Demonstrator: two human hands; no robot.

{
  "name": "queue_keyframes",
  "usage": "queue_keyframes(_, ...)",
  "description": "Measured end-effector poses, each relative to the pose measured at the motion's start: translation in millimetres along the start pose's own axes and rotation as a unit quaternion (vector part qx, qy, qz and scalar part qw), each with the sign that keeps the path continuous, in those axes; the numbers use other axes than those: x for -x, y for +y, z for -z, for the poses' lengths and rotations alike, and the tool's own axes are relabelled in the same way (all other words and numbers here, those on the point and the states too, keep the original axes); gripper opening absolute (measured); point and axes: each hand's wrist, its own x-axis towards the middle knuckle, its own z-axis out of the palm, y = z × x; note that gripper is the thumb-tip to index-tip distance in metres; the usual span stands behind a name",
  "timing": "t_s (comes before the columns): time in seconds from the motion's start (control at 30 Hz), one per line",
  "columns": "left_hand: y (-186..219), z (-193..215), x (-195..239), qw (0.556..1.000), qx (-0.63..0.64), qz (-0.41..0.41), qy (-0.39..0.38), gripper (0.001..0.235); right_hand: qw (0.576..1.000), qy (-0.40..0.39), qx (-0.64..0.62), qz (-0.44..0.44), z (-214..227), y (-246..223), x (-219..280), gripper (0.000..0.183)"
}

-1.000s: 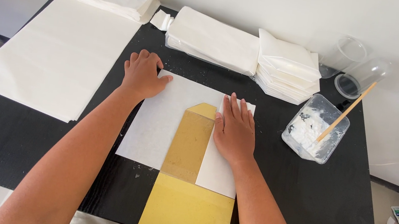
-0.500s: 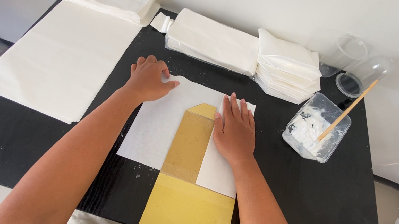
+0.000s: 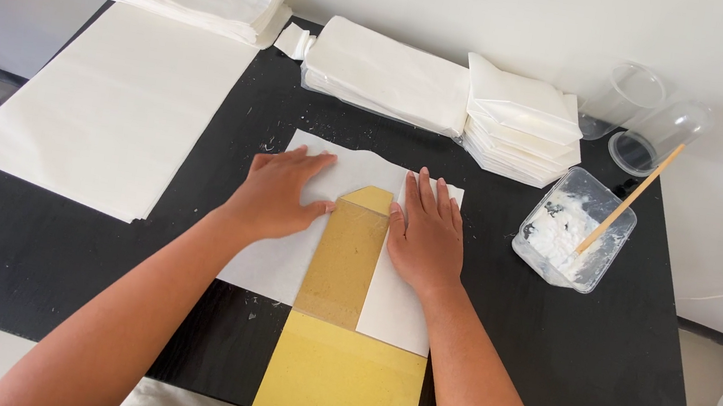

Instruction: Assembling a paper bag by folding paper around a template and applying glue with a brush.

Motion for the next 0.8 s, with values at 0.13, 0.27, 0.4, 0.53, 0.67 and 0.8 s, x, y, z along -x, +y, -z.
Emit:
queue_keyframes(0.13, 6.5, -0.9, 14.2, 1.000, 0.017, -0.002, -0.026, 0.069, 1.000, 0.002, 0.008, 0.001, 0.5, -1.1, 0.2, 0.061)
queue_keyframes(0.27, 15.3, 3.4, 34.6, 0.999, 0.030, -0.016, -0.036, 0.061, 1.000, 0.001, 0.010, -0.002, 1.4, -2.0, 1.5, 0.061)
queue_keyframes(0.4, 7.5, 3.3, 63.2, 0.999, -0.021, 0.033, 0.017, 0.054, 1.000, 0.001, 0.004, -0.006, 4.4, -5.1, 4.2, 0.061)
queue_keyframes(0.53, -7.5, 6.6, 93.4, 0.990, -0.049, 0.125, 0.042, 0.059, 1.000, -0.003, 0.009, 0.001, 1.3, -1.9, 3.8, 0.061)
queue_keyframes(0.67, -2.6, 21.9, 107.4, 0.980, 0.077, 0.174, 0.054, 0.061, 1.000, 0.001, 0.019, 0.004, 2.8, -4.8, 2.0, 0.061)
queue_keyframes(0.8, -6.9, 15.8, 105.4, 0.976, 0.112, 0.168, 0.083, 0.062, 1.000, 0.003, 0.013, -0.005, 2.1, -4.5, 4.4, 0.061)
